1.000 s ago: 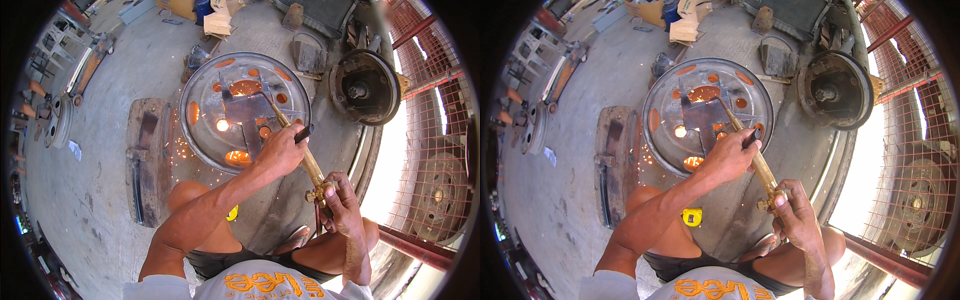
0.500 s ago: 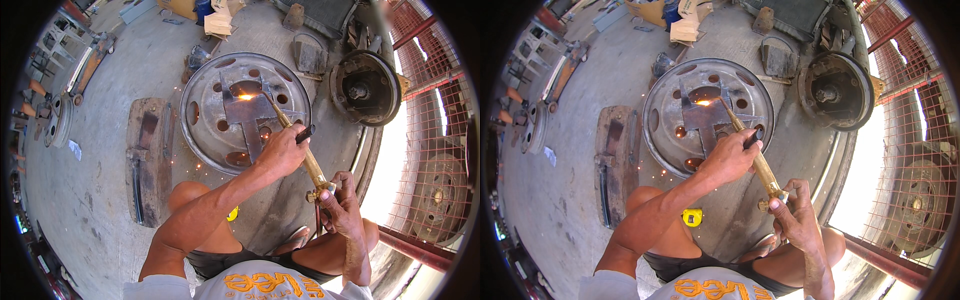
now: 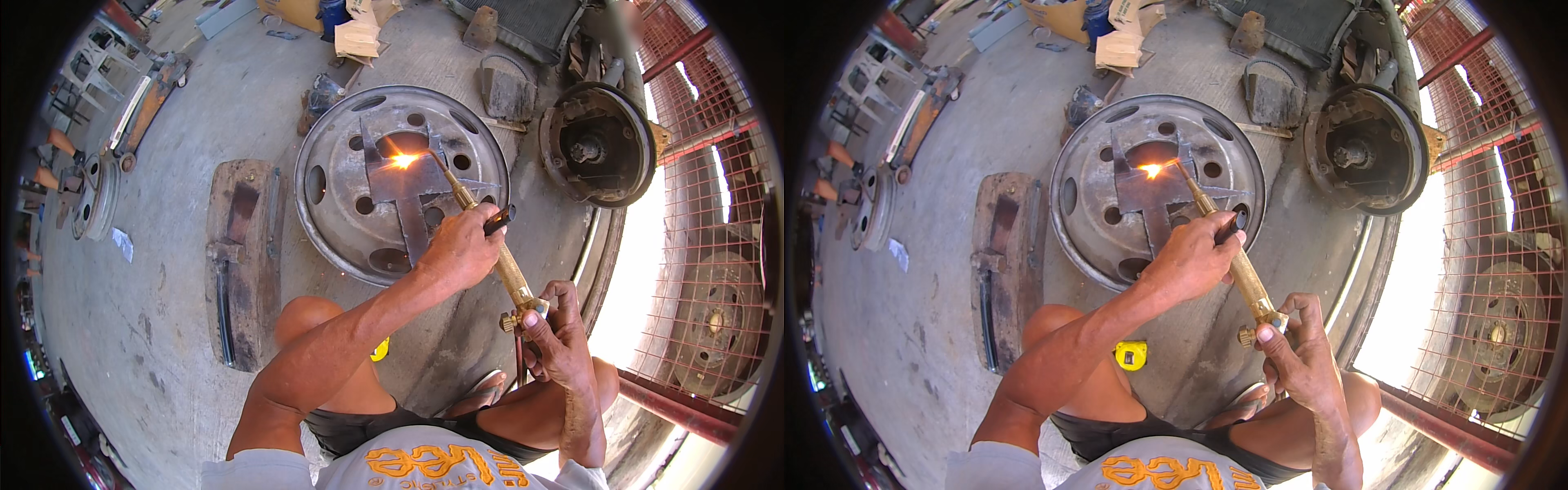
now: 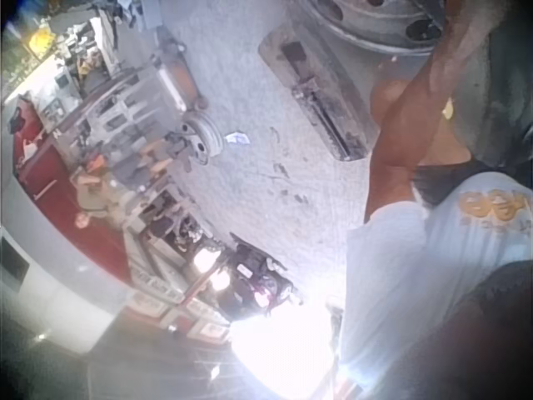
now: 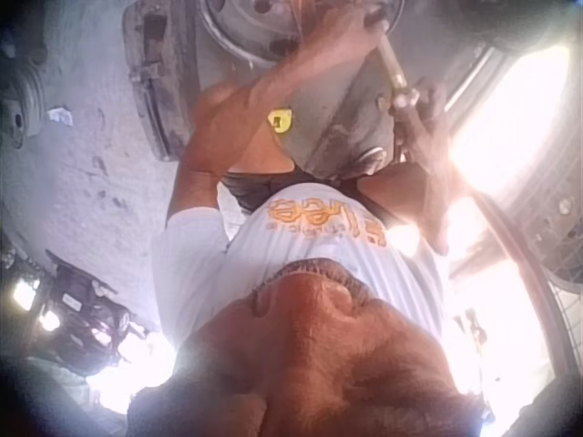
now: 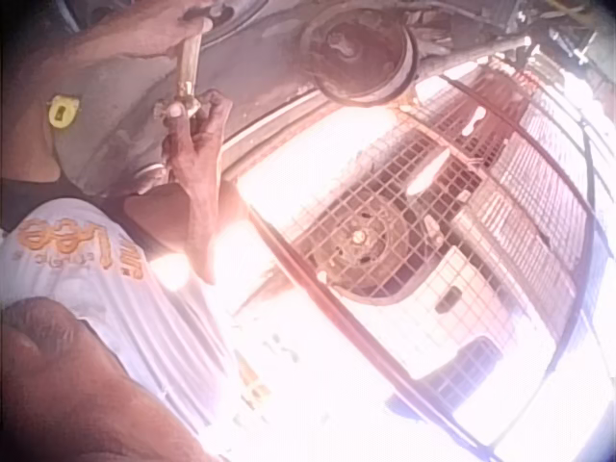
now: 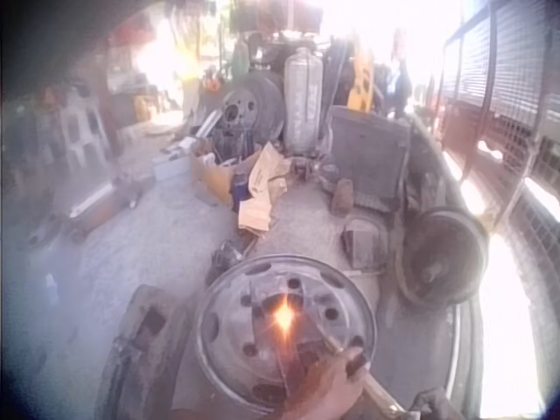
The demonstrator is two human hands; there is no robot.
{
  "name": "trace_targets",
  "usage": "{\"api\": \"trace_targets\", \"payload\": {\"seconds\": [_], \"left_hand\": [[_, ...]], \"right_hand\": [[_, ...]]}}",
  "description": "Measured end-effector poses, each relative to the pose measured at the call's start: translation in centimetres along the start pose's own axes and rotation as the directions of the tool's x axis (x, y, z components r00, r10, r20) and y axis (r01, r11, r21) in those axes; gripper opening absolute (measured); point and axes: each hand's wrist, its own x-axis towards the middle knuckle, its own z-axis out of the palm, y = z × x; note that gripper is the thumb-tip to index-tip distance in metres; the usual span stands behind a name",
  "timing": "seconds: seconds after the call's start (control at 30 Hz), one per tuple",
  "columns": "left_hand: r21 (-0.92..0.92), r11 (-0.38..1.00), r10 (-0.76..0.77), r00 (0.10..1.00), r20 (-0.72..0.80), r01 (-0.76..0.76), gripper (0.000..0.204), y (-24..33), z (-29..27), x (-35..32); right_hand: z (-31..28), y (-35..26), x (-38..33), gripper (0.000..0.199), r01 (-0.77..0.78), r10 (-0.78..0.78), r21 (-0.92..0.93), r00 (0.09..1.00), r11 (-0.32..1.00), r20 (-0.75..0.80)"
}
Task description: The person marks a metal piece with a pencil and then uses a blowtorch to cut along the marked lines on a car wheel rim. The person handles the metal piece and blowtorch throughout the process.
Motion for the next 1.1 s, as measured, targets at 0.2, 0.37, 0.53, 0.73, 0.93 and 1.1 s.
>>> {"api": "trace_targets", "payload": {"seconds": [0.2,0.37,0.53,0.73,0.93,1.1], "left_hand": [[-0.003,1.0,-0.007,1.0,0.005,0.007,0.041,0.06,0.0,-0.07],[0.012,1.0,-0.015,1.0,0.02,0.015,0.043,0.24,-0.17,-0.03],[0.012,1.0,-0.02,1.0,0.017,0.02,0.045,0.31,-0.15,-0.04],[0.007,1.0,-0.025,0.999,0.024,0.025,0.046,0.32,-0.16,-0.05],[0.006,1.0,-0.024,0.999,0.027,0.024,0.046,0.42,-0.19,-0.06],[-0.002,1.0,-0.02,0.999,0.027,0.02,0.045,0.34,-0.13,-0.05]], "right_hand": [[-0.02,0.12,0.02,0.045,-0.006,0.006,0.009,1.0,1.0,-0.001],[-0.02,0.11,0.03,0.045,-0.007,0.007,0.012,1.0,1.0,-0.003],[-0.04,-0.07,-0.07,0.045,-0.012,0.012,0.005,1.0,1.0,-0.002],[-0.06,-0.07,-0.08,0.046,-0.015,0.015,-0.006,1.0,1.0,-0.004],[-0.06,-0.1,-0.11,0.047,-0.019,0.019,-0.004,1.0,1.0,-0.01],[-0.06,-0.13,-0.09,0.047,-0.01,0.01,0.004,1.0,1.0,-0.006]]}}
